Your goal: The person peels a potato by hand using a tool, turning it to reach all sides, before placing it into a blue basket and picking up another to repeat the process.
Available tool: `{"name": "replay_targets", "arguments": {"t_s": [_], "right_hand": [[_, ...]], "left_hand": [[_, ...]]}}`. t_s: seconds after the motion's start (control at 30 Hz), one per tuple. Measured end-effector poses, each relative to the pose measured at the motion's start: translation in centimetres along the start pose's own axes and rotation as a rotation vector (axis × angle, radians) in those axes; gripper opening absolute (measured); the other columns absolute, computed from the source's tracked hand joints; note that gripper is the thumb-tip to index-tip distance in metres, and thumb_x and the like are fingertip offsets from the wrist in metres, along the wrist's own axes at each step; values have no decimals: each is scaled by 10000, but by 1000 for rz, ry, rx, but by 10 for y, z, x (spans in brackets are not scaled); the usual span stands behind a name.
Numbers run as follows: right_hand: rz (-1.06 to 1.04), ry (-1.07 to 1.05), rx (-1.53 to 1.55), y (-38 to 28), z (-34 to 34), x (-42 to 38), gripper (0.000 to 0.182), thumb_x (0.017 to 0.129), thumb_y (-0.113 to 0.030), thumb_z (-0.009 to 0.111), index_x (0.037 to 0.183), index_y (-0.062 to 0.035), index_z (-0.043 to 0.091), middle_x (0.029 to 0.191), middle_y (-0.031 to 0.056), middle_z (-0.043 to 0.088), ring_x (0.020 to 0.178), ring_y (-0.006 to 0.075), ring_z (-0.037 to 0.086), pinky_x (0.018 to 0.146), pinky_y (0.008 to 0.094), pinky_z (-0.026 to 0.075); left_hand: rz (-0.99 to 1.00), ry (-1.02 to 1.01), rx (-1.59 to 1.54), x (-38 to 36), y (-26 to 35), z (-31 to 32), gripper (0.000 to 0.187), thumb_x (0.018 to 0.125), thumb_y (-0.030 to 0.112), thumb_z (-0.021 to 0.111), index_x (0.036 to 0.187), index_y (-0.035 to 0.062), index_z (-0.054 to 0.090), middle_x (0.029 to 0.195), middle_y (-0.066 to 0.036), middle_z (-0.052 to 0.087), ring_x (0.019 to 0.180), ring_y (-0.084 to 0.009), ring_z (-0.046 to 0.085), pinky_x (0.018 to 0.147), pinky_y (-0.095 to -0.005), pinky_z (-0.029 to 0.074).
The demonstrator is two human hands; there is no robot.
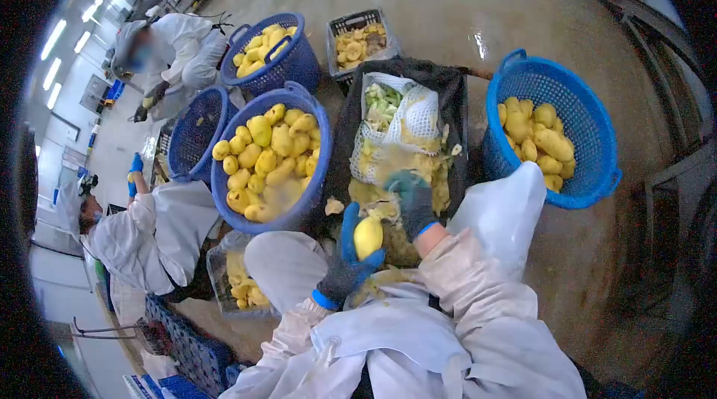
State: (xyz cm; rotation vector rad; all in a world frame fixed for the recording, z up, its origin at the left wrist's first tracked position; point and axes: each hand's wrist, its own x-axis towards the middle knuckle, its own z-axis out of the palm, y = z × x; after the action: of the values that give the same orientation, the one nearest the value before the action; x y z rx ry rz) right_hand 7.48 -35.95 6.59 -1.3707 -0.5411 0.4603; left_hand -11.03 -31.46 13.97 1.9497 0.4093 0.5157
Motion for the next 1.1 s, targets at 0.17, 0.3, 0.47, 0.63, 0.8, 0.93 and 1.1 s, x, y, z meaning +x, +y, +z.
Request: {"name": "replay_targets", "arguments": {"t_s": [0.17,0.3,0.47,0.63,0.8,0.93,1.1], "right_hand": [[224,-141,80,-59,14,-13,191,939,-196,470,1012,-57,578,934,46,601,946,150,590,748,260,495],[481,76,761,41,-17,14,219,922,-268,503,982,-68,570,857,31,567,781,137,582,688,275,507],[406,28,506,-84,32,-13,188,940,-215,488,903,-75,607,785,32,608,709,146,567,696,269,467],[383,38,758,17,0,2,196,928,-200,491,934,-50,618,793,46,616,738,163,588,712,266,469],[210,11,532,0,13,-1,229,930,-231,494,937,-40,619,822,57,619,775,176,590,740,303,478],[177,60,477,-37,15,-6,231,940,-202,464,917,-25,610,817,69,622,785,189,599,746,337,487],[47,-52,865,28,12,20,211,936,-177,465,934,-33,619,817,63,621,723,180,593,731,306,478]], "left_hand": [[-56,-1,-57,6,11,-6,938,741,95,704,1468,-3,119,1449,-180,299,1290,-286,373,1044,-376,335],[-4,-4,-141,14,20,-10,934,746,112,698,1470,4,118,1347,-168,403,1200,-272,451,1018,-367,363],[5,62,2,18,16,-5,941,715,115,713,1459,5,148,1222,-165,496,1135,-276,494,1000,-363,376],[-16,68,-89,7,19,-7,949,695,93,705,1458,4,148,1249,-154,473,1143,-277,482,1020,-356,355],[-125,48,-383,2,13,-6,997,740,151,719,1480,22,63,1313,-123,416,1190,-256,437,1005,-355,374],[-69,105,-379,-9,-14,-6,1033,780,238,726,1499,107,-3,1316,-103,424,1121,-214,485,917,-332,446],[-144,34,-637,0,15,-7,937,820,265,651,1503,162,18,1237,-111,482,1030,-212,539,846,-336,483]]}}
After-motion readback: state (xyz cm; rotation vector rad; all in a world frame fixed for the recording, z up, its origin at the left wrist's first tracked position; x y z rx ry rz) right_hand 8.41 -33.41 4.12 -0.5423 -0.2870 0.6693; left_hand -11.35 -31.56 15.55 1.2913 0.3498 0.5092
